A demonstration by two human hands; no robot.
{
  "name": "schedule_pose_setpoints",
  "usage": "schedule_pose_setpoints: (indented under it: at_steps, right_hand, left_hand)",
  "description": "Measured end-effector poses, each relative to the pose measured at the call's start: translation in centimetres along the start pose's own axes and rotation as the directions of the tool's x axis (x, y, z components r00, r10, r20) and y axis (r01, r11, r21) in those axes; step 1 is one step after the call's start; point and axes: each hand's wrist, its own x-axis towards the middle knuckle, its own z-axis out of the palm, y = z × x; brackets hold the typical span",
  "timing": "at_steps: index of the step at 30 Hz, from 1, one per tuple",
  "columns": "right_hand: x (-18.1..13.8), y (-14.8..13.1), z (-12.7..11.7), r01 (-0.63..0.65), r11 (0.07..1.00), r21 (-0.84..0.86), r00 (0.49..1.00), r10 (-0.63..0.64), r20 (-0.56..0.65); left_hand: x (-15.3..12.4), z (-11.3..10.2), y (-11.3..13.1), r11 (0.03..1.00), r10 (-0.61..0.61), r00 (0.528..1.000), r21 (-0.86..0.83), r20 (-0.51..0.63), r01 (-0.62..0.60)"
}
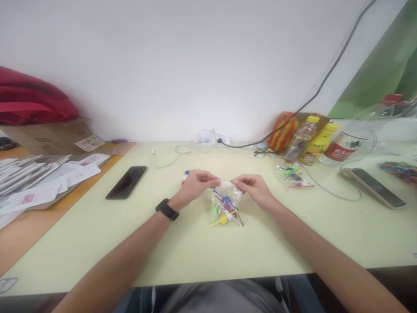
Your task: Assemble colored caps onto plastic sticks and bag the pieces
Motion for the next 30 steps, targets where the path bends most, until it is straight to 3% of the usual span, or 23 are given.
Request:
schedule_pose_setpoints:
  at_steps: [17,26,30]
  right_hand:
    - [0.8,1.1,-0.7,-0.048,0.965,0.259,0.997,0.064,-0.053]
    - [0.8,1.2,-0.9,-0.003,0.987,0.161,0.999,0.01,-0.042]
    - [0.5,0.7,-1.0,0.039,0.999,0.035,0.998,-0.037,-0.044]
  left_hand:
    - [0.3,-0.8,-0.9,0.999,0.019,1.0,-0.042,-0.018,-0.02]
    - [-0.1,-0.5,-0.7,0.998,-0.022,0.999,0.051,-0.037,0.023]
    - [0.0,-0.2,-0.6,1.0,-0.014,0.998,0.026,-0.065,0.015]
